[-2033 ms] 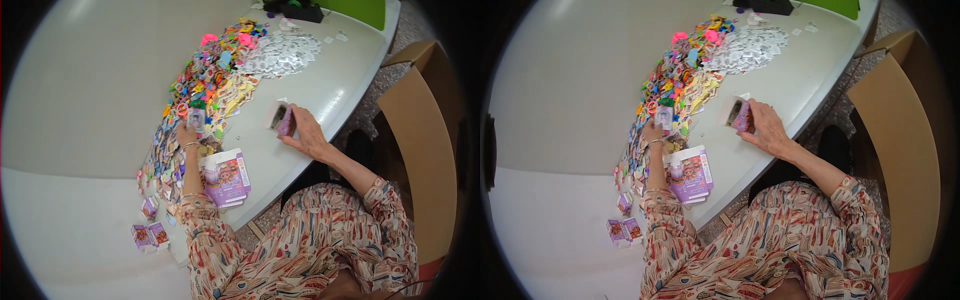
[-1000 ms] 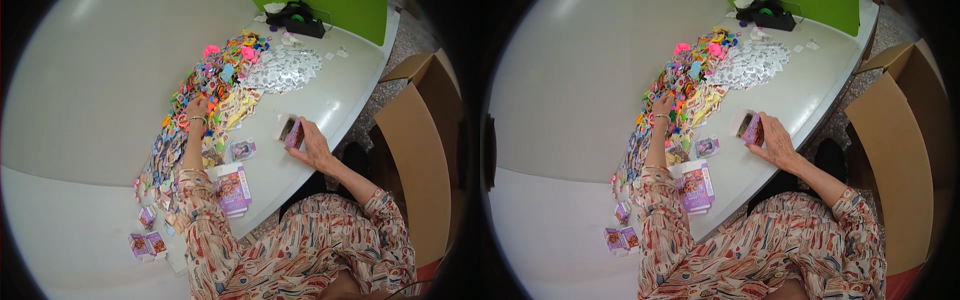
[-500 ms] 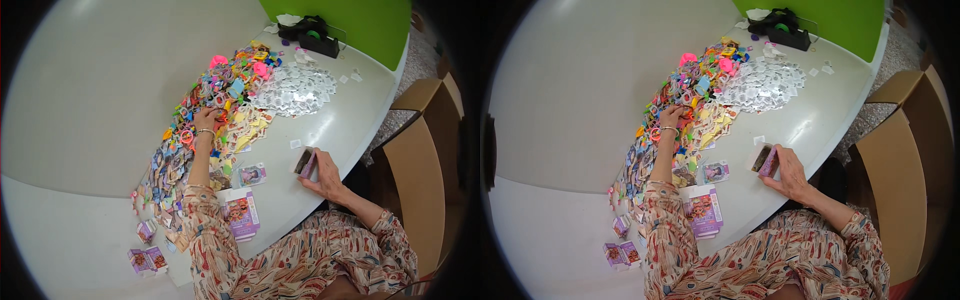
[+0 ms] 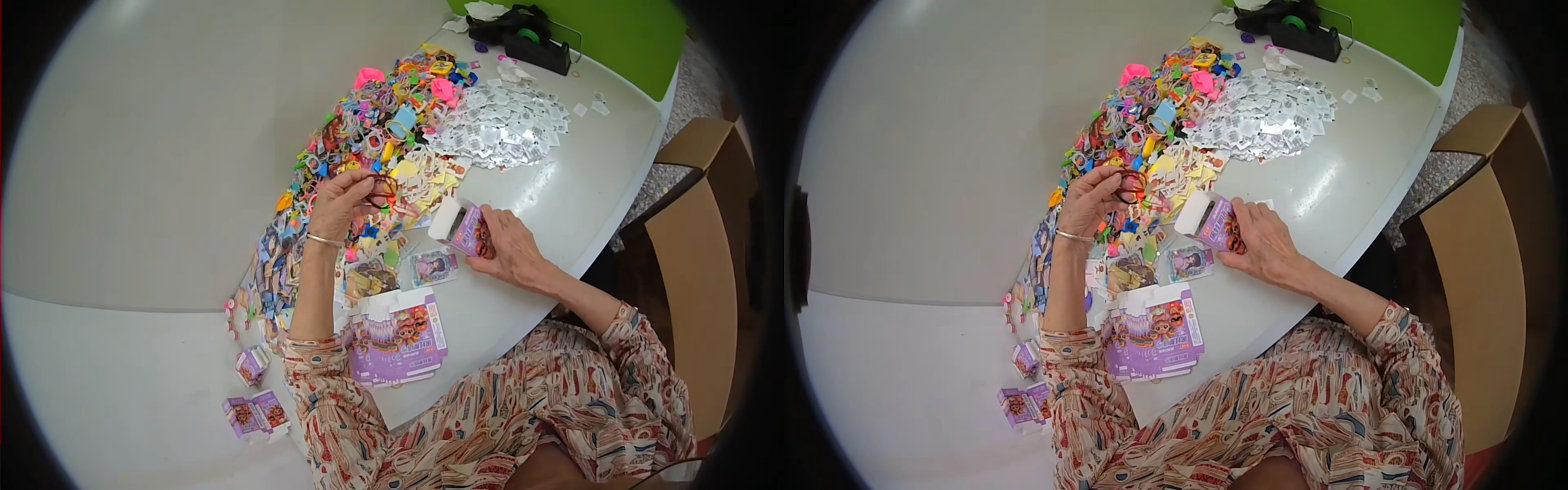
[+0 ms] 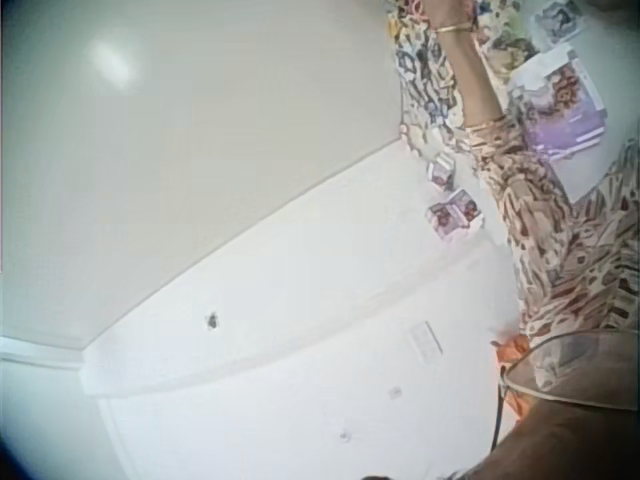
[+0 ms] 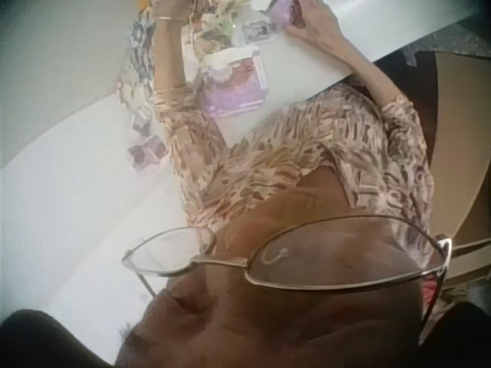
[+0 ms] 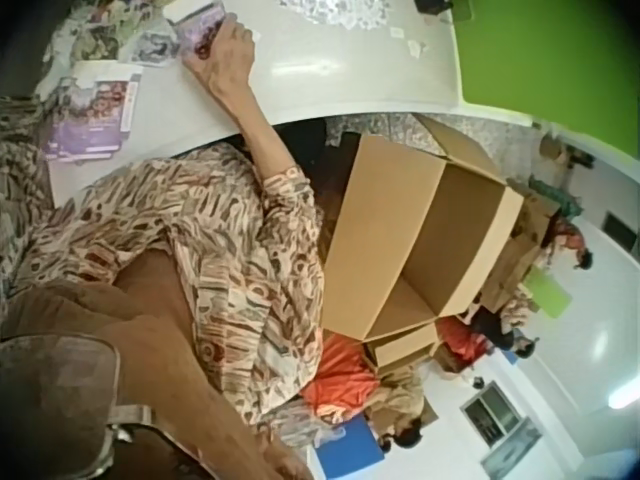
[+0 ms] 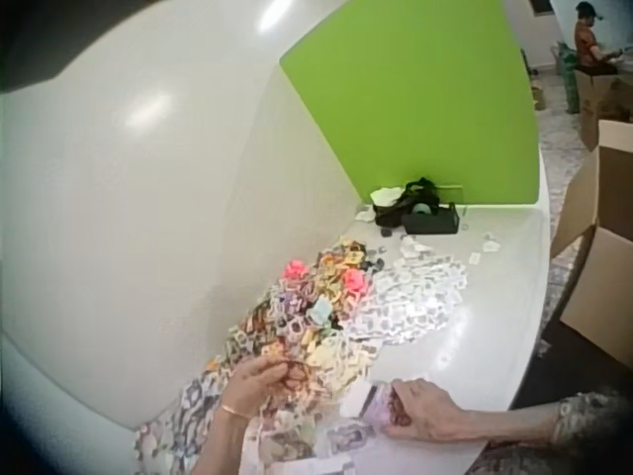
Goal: Organizing small boxes into a large carton and preparing individual small boxes at a packing station.
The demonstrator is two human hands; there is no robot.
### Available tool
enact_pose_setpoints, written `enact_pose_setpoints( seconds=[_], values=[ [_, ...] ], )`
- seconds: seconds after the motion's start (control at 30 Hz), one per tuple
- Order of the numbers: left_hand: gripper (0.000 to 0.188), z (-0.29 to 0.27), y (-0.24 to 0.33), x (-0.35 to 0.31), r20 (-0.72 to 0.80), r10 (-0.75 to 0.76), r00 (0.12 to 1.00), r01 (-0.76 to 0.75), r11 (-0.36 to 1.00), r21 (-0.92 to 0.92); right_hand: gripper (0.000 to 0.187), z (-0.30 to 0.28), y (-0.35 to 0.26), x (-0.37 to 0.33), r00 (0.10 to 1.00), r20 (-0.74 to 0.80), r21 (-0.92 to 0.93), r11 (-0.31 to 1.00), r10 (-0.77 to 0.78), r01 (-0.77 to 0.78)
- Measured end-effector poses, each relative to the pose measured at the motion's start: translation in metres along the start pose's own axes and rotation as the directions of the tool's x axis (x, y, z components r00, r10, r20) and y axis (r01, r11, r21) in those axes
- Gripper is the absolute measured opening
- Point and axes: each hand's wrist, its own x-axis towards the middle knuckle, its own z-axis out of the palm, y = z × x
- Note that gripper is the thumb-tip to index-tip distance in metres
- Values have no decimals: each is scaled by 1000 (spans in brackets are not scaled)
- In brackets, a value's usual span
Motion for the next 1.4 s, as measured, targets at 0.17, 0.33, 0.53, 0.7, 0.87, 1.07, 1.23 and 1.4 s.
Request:
enact_pose_setpoints(
  seconds=[0.17, 0.33, 0.53, 0.7, 0.87, 1.07, 1.23, 1.4],
  values=[
    [20, 4, -18, -14, -92, -56, 994, 79, 961, 265, 82, -3, 6, -10, 998, -40, 20, 999, -43, 43],
    [20, -1, -28, -24, -102, 150, 983, -93, 898, 430, 84, -28, 10, -18, 999, 37, 11, 1000, 25, -25],
    [18, 19, -48, -29, -48, 28, 998, -4, 900, 436, 88, -38, 27, -33, 999, -27, 31, 999, 23, -22],
    [33, 54, -68, -9, 134, 141, 981, -189, 535, 824, 87, -42, 31, -38, 1000, -16, 42, 999, 16, -15],
    [15, 68, -113, 17, 165, 338, 927, -183, 22, 983, 85, -34, 36, -38, 997, -47, -9, 999, -53, 53],
    [14, 45, -94, 1, 68, 354, 933, -215, 396, 893, 83, -33, 34, -35, 996, -32, -56, 995, -85, 83],
    [14, 61, -40, -28, -52, 212, 976, -160, 859, 487, 80, -32, 28, -28, 999, 1, -134, 990, -47, 47],
    [14, 77, -10, -45, -120, 79, 990, -43, 959, 279, 78, -32, 23, -25, 998, -1, -165, 984, -64, 63]
  ],
)
